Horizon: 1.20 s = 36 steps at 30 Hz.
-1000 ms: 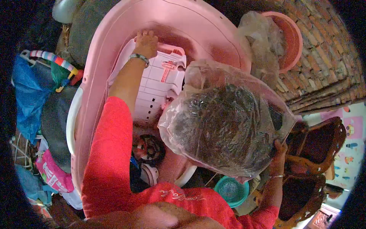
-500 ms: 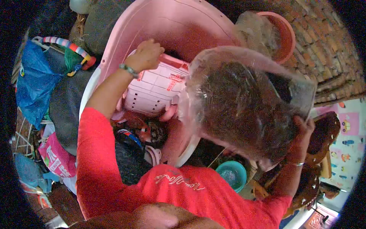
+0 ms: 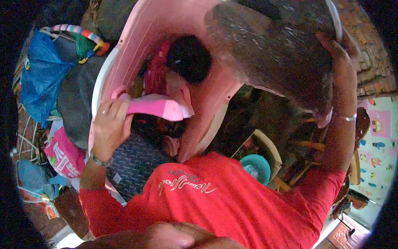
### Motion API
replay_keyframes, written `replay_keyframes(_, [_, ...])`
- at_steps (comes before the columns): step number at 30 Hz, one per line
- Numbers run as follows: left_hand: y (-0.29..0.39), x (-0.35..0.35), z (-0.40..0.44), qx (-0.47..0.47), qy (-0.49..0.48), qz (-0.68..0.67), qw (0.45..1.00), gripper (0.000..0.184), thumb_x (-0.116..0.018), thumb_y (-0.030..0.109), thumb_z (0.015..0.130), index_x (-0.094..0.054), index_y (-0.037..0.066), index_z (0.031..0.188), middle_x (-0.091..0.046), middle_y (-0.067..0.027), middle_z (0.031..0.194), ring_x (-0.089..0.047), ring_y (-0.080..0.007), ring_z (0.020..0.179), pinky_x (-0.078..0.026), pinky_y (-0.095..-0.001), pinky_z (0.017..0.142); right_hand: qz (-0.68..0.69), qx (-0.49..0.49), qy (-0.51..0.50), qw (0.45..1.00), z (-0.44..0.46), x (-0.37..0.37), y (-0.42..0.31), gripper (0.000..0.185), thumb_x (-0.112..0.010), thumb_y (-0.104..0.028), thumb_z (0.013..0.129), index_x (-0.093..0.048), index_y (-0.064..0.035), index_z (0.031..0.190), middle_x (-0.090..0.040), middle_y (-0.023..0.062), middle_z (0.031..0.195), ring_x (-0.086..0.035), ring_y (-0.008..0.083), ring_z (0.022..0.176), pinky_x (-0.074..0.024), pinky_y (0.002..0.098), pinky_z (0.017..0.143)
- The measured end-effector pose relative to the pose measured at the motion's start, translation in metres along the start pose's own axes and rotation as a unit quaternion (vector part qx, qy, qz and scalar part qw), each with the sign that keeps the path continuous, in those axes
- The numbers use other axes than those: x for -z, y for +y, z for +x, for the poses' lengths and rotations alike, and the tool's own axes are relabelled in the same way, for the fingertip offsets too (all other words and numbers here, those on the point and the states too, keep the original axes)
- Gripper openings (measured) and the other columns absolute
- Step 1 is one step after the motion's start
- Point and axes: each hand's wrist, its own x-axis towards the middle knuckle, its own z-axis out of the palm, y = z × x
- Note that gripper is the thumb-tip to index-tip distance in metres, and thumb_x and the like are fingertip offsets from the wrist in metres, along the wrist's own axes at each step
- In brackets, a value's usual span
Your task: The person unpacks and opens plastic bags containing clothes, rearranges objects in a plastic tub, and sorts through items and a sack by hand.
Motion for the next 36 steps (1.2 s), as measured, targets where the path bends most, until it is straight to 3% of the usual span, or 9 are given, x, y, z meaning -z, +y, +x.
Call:
replay_keyframes(9, [0.011,0.002,-0.049,0.045,0.026,-0.003,0.999,0.037,-0.067,0.016,0.070,-0.060,0.004,0.104,-0.058,-0.0099,0.103,-0.054,-0.0272,0.097,-0.042,-0.0428,0.089,0.106,0.044,-0.190,0.975,0.018,-0.115,-0.067,0.033,-0.069,-0.011,0.076,-0.064,-0.0012,0.108,-0.066,0.0051,0.092,-0.060,0.0108,0.076,-0.0485,0.0257,0.070])
replay_keyframes(12, [0.011,-0.001,-0.049,0.036,0.057,0.004,0.998,0.036,-0.066,0.016,0.070,-0.061,0.004,0.103,-0.058,-0.0093,0.102,-0.055,-0.0264,0.097,-0.042,-0.0426,0.090,-0.005,0.214,-0.135,0.967,0.019,-0.150,-0.074,0.026,-0.058,-0.017,0.084,-0.060,0.0061,0.095,-0.064,0.0142,0.085,-0.060,0.0203,0.068,-0.0480,0.0364,0.058])
replay_keyframes(14, [0.011,-0.001,-0.048,0.043,0.059,-0.016,0.997,0.040,-0.068,0.011,0.066,-0.061,0.003,0.104,-0.059,-0.0111,0.102,-0.055,-0.0284,0.096,-0.042,-0.0441,0.091,0.114,0.136,-0.246,0.953,0.063,-0.189,-0.004,0.035,-0.069,-0.013,0.077,-0.063,-0.0009,0.109,-0.065,0.0045,0.096,-0.060,0.0123,0.083,-0.0475,0.0262,0.077])
replay_keyframes(21, [0.006,-0.009,-0.034,0.044,0.078,-0.022,0.996,0.039,-0.067,0.015,0.065,-0.062,0.004,0.102,-0.060,-0.0093,0.100,-0.055,-0.0266,0.096,-0.041,-0.0437,0.091,-0.120,0.303,-0.185,0.927,0.060,-0.345,0.084,0.037,-0.062,-0.028,0.081,-0.060,-0.0016,0.107,-0.059,0.0222,0.110,-0.056,0.0385,0.102,-0.0445,0.0430,0.087])
replay_keyframes(24, [0.001,-0.015,-0.019,0.037,0.086,-0.012,0.995,0.038,-0.067,0.015,0.065,-0.062,0.005,0.101,-0.060,-0.0085,0.100,-0.055,-0.0257,0.095,-0.041,-0.0432,0.091,-0.143,0.182,-0.278,0.932,0.032,-0.347,0.091,0.042,-0.062,-0.025,0.083,-0.057,-0.0025,0.118,-0.054,0.0212,0.122,-0.049,0.0358,0.115,-0.0382,0.0387,0.100])
replay_keyframes(26, [-0.003,-0.018,-0.008,0.035,0.098,-0.012,0.995,0.036,-0.067,0.015,0.065,-0.062,0.005,0.099,-0.060,-0.0082,0.098,-0.056,-0.0254,0.094,-0.042,-0.0427,0.090,-0.115,0.286,-0.279,0.909,0.015,-0.344,0.126,0.037,-0.059,-0.024,0.083,-0.059,0.0009,0.110,-0.060,0.0221,0.108,-0.057,0.0366,0.101,-0.0444,0.0428,0.089])
replay_keyframes(32, [-0.017,-0.041,0.057,-0.001,0.109,-0.010,0.994,0.027,-0.065,0.023,0.070,-0.060,0.007,0.090,-0.059,-0.0058,0.085,-0.058,-0.0248,0.087,-0.047,-0.0379,0.083,0.052,0.140,-0.342,0.928,-0.032,-0.282,0.128,0.034,-0.056,-0.023,0.087,-0.061,0.0026,0.109,-0.065,0.0166,0.100,-0.063,0.0245,0.088,-0.0490,0.0335,0.080])
replay_keyframes(34, [-0.028,-0.058,0.091,-0.040,0.122,0.012,0.992,0.020,-0.061,0.028,0.074,-0.058,0.010,0.082,-0.057,-0.0056,0.080,-0.057,-0.0224,0.083,-0.046,-0.0363,0.079,0.220,-0.067,-0.349,0.908,-0.044,-0.255,0.081,0.035,-0.053,-0.024,0.090,-0.060,0.0028,0.110,-0.065,0.0163,0.102,-0.063,0.0256,0.089,-0.0487,0.0343,0.082])
replay_keyframes(36, [-0.035,-0.082,0.132,-0.027,0.113,-0.005,0.993,0.014,-0.061,0.025,0.072,-0.059,0.013,0.080,-0.058,-0.0038,0.078,-0.056,-0.0208,0.079,-0.042,-0.0378,0.080,0.211,0.082,-0.303,0.926,-0.039,-0.250,0.077,0.036,-0.051,-0.025,0.092,-0.059,0.0023,0.113,-0.066,0.0151,0.102,-0.062,0.0276,0.088,-0.0490,0.0368,0.081])
